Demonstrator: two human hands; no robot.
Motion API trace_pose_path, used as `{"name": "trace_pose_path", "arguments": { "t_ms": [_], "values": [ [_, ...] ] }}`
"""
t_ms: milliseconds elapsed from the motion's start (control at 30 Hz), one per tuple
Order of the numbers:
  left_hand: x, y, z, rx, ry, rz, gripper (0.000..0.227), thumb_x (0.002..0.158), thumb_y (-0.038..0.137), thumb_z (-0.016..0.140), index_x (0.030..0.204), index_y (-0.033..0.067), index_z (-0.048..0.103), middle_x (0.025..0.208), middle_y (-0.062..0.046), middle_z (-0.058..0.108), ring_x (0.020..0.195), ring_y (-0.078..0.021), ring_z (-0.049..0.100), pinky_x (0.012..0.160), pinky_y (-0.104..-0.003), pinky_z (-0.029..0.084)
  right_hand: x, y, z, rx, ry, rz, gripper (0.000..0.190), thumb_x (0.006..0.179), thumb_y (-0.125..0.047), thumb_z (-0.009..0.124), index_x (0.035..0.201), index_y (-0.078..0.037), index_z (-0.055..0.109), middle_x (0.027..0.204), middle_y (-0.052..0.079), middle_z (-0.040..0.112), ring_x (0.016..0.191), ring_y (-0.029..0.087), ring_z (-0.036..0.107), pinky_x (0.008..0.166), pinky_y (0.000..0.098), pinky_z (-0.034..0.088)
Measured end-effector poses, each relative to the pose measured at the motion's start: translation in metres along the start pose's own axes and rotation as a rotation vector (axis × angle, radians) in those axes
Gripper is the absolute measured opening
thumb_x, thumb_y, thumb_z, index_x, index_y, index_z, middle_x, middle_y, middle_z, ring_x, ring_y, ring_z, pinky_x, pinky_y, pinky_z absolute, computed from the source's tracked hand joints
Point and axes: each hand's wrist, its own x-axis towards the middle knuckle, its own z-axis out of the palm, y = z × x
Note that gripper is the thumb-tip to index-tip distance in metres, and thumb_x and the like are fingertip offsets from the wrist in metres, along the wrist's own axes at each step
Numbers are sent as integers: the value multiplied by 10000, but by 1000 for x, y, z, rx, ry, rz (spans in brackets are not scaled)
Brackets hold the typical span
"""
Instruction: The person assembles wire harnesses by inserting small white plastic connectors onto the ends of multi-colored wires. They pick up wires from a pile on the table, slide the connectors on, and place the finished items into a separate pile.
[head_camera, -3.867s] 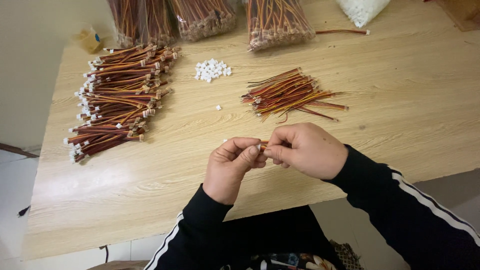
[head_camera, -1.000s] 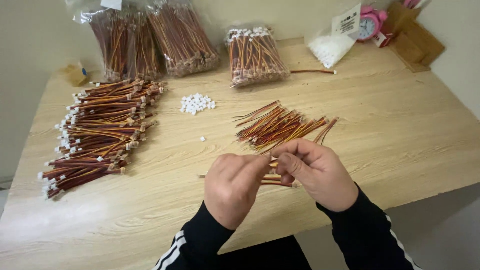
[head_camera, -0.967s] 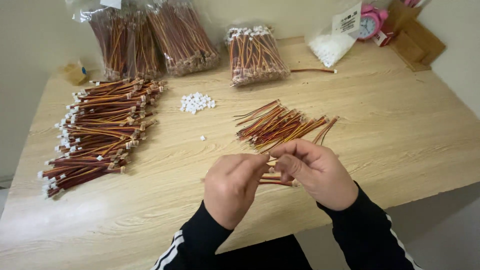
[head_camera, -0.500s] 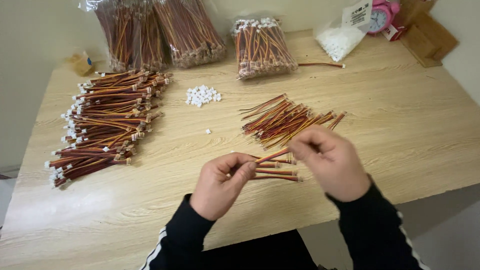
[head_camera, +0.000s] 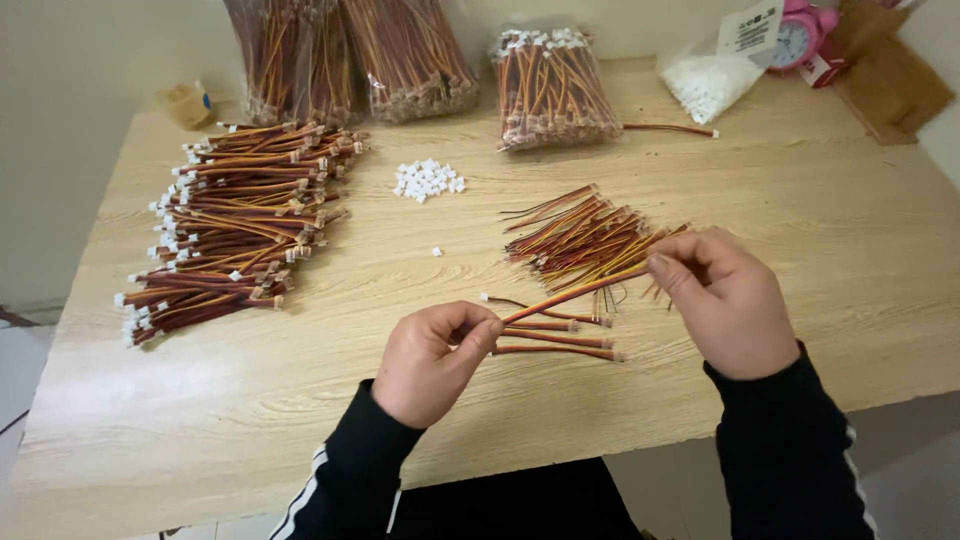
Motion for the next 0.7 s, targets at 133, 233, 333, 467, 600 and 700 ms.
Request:
{"name": "trace_pose_path", "arguments": {
  "t_ms": [133,233,333,467,600,700],
  "values": [
    [-2,-3,9,126,61,35,134,860,229,649,752,165,694,656,76,662,572,-74,541,575,-259,442,-9,-31,10,-444,56,-287,315,919,-283,627,1146,-70,677,1110,160,597,1008,294,575,797,436,487],
    [-2,1,17,297,76,222,159,879,237,589,744,183,655,644,7,640,587,-181,591,565,-342,425,-7,-35,33,-387,-101,-638,167,880,-229,663,1004,-133,721,982,66,670,888,239,608,808,406,425],
    [-4,12,17,271,70,268,131,879,223,597,808,168,692,739,-11,709,677,-210,663,596,-348,465,-6,-29,50,-334,-288,-665,166,888,-217,645,959,-87,721,903,51,696,764,251,637,670,404,477],
    [-4,4,18,302,88,296,110,862,213,623,882,180,726,785,-1,727,709,-215,668,613,-347,474,-6,-15,61,-304,-464,-362,185,889,-328,598,867,-176,702,854,-25,698,796,184,646,660,334,460],
    [-4,5,14,9,103,90,97,829,208,726,829,113,747,617,-70,689,578,-195,657,574,-302,524,-3,-27,59,-211,-511,-230,130,897,-245,605,843,-170,696,731,75,681,782,307,701,692,392,541],
    [-1,-3,14,60,114,89,92,837,229,714,807,148,745,599,-37,683,579,-193,671,567,-293,527,-1,-23,63,-213,-528,-255,115,883,-246,628,841,-162,695,727,86,666,778,311,688,691,398,537]
  ]
}}
